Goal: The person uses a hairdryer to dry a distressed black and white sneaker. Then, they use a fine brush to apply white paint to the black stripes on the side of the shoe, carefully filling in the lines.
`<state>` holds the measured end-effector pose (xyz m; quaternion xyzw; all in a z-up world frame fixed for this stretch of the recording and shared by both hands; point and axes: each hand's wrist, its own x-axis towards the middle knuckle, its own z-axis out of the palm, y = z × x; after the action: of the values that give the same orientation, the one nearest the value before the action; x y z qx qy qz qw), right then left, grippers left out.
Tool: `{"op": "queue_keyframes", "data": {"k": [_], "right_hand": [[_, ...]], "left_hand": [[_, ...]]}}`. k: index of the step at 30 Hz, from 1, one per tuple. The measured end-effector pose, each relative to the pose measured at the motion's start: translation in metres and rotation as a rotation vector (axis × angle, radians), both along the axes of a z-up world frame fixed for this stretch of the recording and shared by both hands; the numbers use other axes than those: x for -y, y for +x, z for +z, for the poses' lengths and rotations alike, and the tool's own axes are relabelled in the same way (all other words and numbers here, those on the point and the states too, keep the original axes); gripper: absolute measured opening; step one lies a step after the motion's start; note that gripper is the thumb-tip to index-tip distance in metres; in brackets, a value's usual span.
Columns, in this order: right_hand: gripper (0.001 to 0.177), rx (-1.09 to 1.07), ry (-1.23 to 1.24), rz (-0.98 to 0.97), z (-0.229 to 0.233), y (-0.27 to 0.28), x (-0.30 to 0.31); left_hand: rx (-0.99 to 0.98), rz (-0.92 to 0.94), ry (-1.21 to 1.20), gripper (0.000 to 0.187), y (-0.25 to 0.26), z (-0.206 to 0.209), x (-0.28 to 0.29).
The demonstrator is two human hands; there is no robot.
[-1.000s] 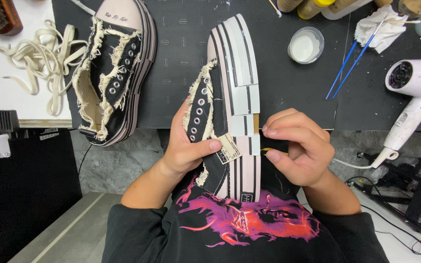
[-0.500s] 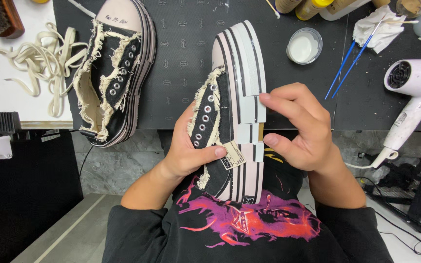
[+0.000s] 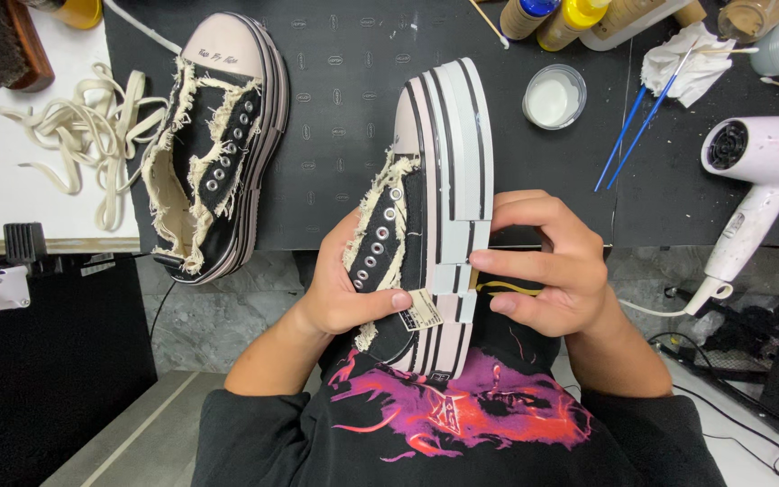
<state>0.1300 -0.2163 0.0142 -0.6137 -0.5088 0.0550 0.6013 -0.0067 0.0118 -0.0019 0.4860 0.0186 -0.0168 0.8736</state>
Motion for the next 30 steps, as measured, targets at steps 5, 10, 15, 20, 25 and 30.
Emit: {"op": "queue_keyframes", "data": {"k": [5,10,15,20,25,30], "right_hand": [[0.030,-0.040,0.037,0.032,-0.002,-0.002,0.002],[0.027,-0.058,0.055,0.049,-0.004,-0.001,0.002],[0.028,-0.061,0.053,0.072,-0.010,0.003,0.006],[0.031,-0.063,-0.007,-0.036,-0.021,0.003,0.019],[0.023,0.018,-0.163,-0.582,-0.021,0.020,0.037],[0.023,0.102,-0.378,-0.996,-0.030,0.048,0.054]], "left_hand": [[0.028,-0.024,0.039,0.081,-0.002,0.001,-0.002],[0.017,-0.026,0.034,0.080,-0.002,-0.001,-0.002],[0.012,-0.005,0.037,0.081,-0.001,-0.005,0.001],[-0.034,0.037,0.044,0.079,0.002,-0.010,0.003],[-0.005,0.100,0.024,0.079,0.022,-0.005,0.000],[0.054,0.153,0.015,0.081,0.034,-0.019,-0.010]]}}
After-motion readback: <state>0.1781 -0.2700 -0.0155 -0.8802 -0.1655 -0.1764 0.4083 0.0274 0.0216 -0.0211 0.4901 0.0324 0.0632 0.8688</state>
